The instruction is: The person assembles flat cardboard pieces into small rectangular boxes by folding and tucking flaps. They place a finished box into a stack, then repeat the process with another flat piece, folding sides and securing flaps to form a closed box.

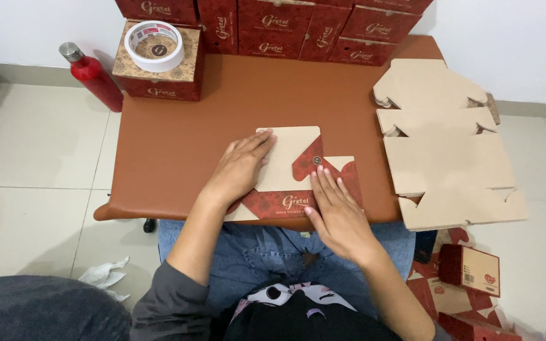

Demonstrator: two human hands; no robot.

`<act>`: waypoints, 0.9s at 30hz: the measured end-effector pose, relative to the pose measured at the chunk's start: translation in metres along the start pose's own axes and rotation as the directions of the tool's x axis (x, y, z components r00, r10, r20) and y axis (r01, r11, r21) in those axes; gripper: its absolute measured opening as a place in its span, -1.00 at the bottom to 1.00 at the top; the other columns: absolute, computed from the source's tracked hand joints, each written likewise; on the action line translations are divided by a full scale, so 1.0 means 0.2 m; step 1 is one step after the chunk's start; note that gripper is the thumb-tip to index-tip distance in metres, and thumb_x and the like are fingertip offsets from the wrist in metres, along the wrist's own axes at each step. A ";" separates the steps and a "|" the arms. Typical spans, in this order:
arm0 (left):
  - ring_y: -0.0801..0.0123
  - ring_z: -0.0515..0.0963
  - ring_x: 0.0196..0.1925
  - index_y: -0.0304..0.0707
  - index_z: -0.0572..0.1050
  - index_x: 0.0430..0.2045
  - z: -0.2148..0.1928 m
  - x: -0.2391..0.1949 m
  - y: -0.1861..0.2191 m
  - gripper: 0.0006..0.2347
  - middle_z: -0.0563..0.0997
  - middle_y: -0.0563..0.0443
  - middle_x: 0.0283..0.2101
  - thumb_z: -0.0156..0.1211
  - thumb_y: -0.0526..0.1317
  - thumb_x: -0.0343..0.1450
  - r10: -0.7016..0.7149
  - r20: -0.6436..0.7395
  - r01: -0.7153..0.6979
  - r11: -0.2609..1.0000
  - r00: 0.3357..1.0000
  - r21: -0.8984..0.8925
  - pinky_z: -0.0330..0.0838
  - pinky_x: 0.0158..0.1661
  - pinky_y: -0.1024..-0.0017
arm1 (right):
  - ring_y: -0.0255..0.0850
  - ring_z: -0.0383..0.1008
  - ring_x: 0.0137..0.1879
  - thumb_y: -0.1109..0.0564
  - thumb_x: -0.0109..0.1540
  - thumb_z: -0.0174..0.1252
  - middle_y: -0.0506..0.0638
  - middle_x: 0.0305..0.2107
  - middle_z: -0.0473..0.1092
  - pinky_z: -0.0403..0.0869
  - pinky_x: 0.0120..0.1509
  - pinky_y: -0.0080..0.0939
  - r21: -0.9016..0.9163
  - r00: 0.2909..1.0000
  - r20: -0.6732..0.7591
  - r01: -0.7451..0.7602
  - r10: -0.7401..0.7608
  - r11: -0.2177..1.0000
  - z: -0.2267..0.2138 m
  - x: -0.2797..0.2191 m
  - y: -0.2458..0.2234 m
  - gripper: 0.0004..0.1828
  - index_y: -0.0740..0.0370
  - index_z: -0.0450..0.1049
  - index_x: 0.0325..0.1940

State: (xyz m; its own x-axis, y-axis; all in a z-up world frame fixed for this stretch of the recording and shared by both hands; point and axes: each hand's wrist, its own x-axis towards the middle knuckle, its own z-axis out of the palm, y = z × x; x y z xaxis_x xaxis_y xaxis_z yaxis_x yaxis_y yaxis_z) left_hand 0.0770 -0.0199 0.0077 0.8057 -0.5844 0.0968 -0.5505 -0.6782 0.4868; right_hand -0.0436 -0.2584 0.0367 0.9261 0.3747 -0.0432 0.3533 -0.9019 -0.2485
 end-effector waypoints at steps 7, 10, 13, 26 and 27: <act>0.05 0.43 0.03 -0.27 0.41 0.05 -0.06 -0.19 0.10 -0.39 0.47 -0.08 -0.11 0.33 0.21 0.29 -0.445 -0.311 0.464 0.886 0.840 -0.013 0.29 -0.02 0.10 | 0.03 -0.11 0.59 -0.11 0.39 -0.17 0.25 0.48 -0.06 -0.10 0.59 0.05 -0.016 0.999 -0.042 0.015 -0.016 1.000 0.06 -0.03 0.04 -0.27 0.31 -0.03 0.55; -0.03 0.41 0.01 -0.24 0.42 -0.17 -0.05 -0.24 0.16 -0.52 0.44 -0.06 -0.19 0.47 0.07 0.24 -0.513 -0.373 0.467 0.859 0.773 -0.212 0.26 0.01 0.01 | 0.03 -0.10 0.59 -0.11 0.38 -0.15 0.25 0.48 -0.04 -0.10 0.59 0.05 -0.016 0.998 -0.057 0.029 -0.030 0.999 0.06 -0.03 0.04 -0.27 0.31 -0.02 0.55; 0.09 0.38 -0.02 -0.16 0.44 -0.02 -0.01 -0.24 0.18 -0.50 0.41 0.05 -0.23 0.53 -0.12 0.21 -0.394 -0.482 0.340 0.919 0.783 -0.199 0.11 0.11 0.06 | 0.05 -0.09 0.58 -0.10 0.38 -0.15 0.28 0.47 -0.04 -0.10 0.59 0.07 -0.017 0.999 -0.044 0.030 -0.031 0.999 0.06 -0.03 0.05 -0.28 0.34 -0.01 0.54; 0.12 -0.08 0.56 -0.46 -0.04 0.41 0.24 -0.24 0.21 -0.26 0.01 -0.29 0.50 -0.27 0.25 0.51 0.050 -0.143 0.007 0.927 0.988 0.376 -0.32 0.44 -0.02 | -0.06 -0.11 0.59 -0.11 0.40 -0.25 0.18 0.47 -0.05 -0.16 0.61 -0.03 0.020 0.988 -0.132 0.089 -0.086 0.996 0.10 -0.02 0.11 -0.31 0.26 -0.06 0.54; 0.15 -0.10 0.56 -0.43 -0.05 0.41 0.25 -0.22 0.18 -0.27 0.00 -0.26 0.50 -0.35 0.26 0.52 0.033 -0.109 0.009 0.933 0.993 0.360 -0.35 0.43 -0.05 | -0.06 -0.08 0.58 -0.10 0.39 -0.22 0.18 0.47 -0.03 -0.13 0.61 -0.02 0.011 0.984 -0.153 0.096 -0.093 0.995 0.11 -0.02 0.11 -0.32 0.27 -0.03 0.53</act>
State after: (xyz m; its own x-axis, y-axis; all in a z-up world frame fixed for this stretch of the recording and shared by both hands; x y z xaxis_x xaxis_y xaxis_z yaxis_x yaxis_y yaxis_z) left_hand 0.0108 -0.0417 -0.0220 0.8061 -0.5542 0.2073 -0.5853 -0.7982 0.1422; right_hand -0.0430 -0.2759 0.0105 0.8985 0.4197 0.1286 0.4390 -0.8593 -0.2623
